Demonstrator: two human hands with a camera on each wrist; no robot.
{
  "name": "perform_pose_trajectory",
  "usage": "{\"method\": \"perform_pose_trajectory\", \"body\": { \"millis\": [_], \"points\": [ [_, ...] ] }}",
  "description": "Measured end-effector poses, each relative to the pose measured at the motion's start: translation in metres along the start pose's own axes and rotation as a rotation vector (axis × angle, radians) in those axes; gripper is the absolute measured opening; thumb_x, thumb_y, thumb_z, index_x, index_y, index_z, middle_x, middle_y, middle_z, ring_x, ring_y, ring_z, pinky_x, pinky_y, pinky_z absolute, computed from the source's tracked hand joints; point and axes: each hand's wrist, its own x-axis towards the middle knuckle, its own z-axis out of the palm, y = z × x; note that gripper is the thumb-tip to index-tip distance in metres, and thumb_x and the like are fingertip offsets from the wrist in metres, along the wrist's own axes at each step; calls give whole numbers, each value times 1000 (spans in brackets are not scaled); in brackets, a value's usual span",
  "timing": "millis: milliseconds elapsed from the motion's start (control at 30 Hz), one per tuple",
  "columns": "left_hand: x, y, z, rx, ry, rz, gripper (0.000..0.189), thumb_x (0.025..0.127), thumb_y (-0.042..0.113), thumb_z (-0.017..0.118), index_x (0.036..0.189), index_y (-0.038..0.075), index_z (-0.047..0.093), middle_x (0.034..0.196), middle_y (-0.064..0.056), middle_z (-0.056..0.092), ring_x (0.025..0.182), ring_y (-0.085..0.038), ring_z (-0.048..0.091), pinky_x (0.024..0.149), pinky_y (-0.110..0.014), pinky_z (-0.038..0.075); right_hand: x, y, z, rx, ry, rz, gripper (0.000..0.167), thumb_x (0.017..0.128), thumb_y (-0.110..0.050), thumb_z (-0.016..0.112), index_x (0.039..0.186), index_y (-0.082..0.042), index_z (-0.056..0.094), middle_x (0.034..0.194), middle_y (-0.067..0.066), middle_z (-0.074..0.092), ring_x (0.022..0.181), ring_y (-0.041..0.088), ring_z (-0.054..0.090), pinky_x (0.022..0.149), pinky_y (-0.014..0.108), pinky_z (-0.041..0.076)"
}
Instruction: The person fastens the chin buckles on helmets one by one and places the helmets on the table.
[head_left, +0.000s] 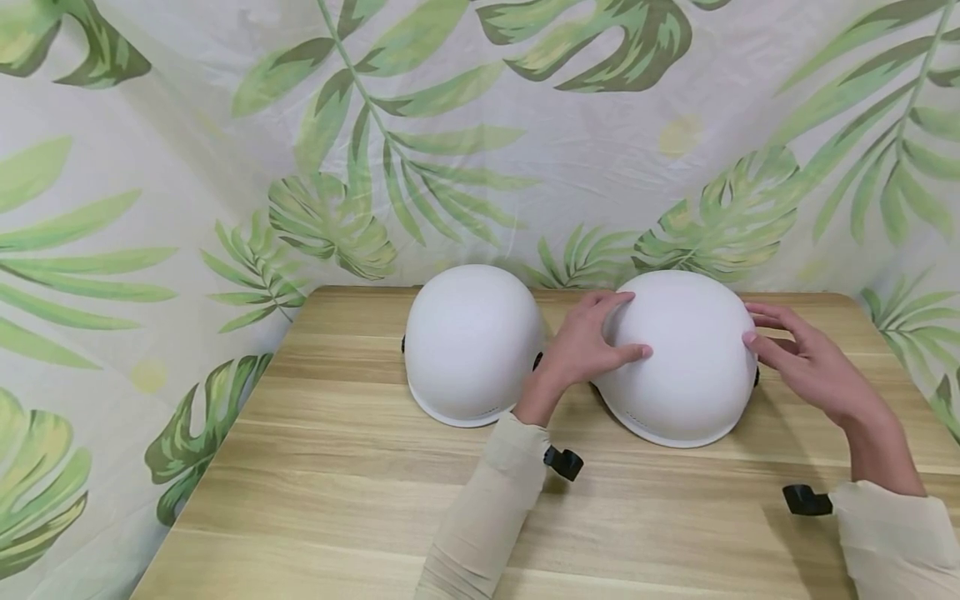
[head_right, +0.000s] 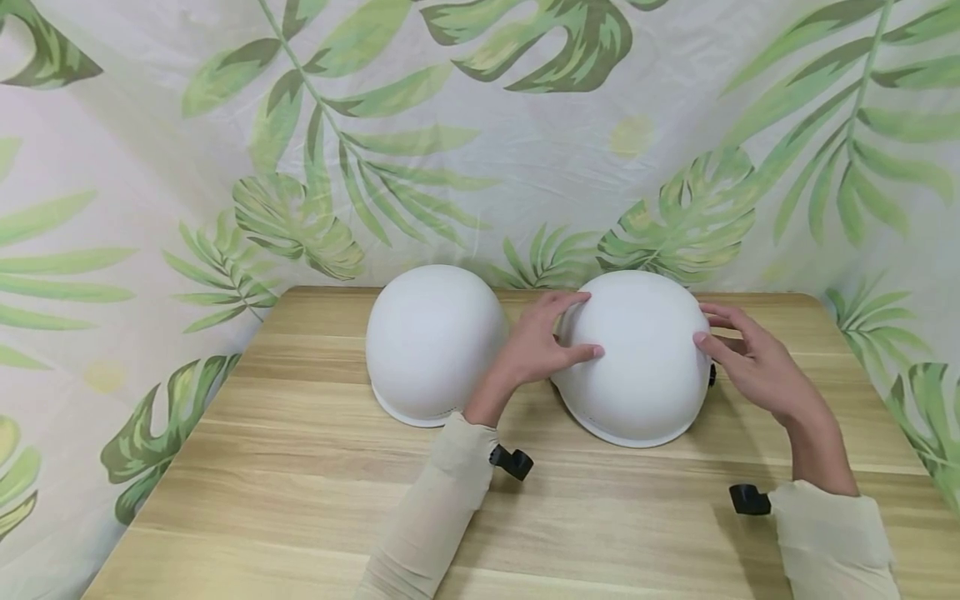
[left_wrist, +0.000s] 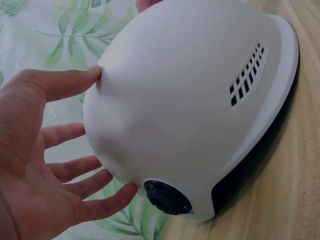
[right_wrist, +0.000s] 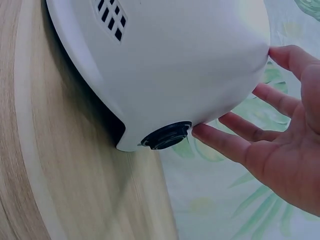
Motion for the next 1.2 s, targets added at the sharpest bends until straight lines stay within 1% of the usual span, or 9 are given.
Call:
{"method": "perform_pose_trajectory", "body": {
  "millis": [133,300,600,733,933,1067,1100,1133,1200],
  "points": [
    [0,2,1,5,9,-7,79,90,44,83,159,23,50,161,-9,48,148,-29,51,118,-45,49,1,0,0,-2,-1,16,54,112,-21,54,164,-12,39,146,2,44,108,-19,52,86,4,51],
    [0,5,5,14,38,-23,79,89,45,84,158,24,52,159,-10,48,146,-28,52,116,-43,50,3,0,0,-13,-1,61,56,113,-27,51,166,-15,36,152,18,39,108,-19,49,86,2,49],
    [0,5,6,12,38,-18,78,90,44,84,158,24,52,159,-9,48,145,-28,53,117,-43,50,4,0,0,-25,-1,91,58,113,-32,51,166,-16,34,156,24,36,107,-20,46,85,1,48],
    [-1,3,5,12,40,-9,77,91,44,84,157,23,53,159,-9,49,145,-29,53,116,-43,50,3,-2,0,-39,4,92,59,112,-32,54,165,-13,36,154,20,40,108,-20,48,83,3,49],
    [0,2,6,3,50,-22,76,90,45,85,156,25,55,159,-8,50,146,-29,53,116,-43,50,2,-3,-3,-83,37,124,57,109,-34,62,160,-16,45,149,-2,47,108,-21,46,76,11,49],
    [0,2,6,-1,53,-23,75,90,44,85,156,24,55,158,-9,51,144,-28,53,116,-42,50,1,-5,-5,-101,36,145,56,108,-37,63,159,-18,47,147,-10,48,111,-18,46,76,14,49],
    [0,2,6,1,51,-21,75,90,44,85,156,24,55,158,-9,51,144,-28,53,116,-43,50,1,-6,-5,-105,35,147,57,108,-37,63,159,-18,47,147,-11,49,113,-14,48,76,14,49],
    [0,2,6,7,48,-19,75,90,44,84,156,23,55,158,-9,51,145,-28,53,116,-42,50,1,-7,-5,-108,35,146,57,108,-37,63,159,-17,48,147,-9,49,118,-7,52,76,13,48],
    [-1,4,4,20,39,-17,75,92,44,83,157,22,54,158,-10,51,145,-27,53,116,-42,50,0,-10,-5,-125,39,153,58,107,-39,63,158,-16,48,149,-3,49,129,12,57,76,12,47]
  ]
}}
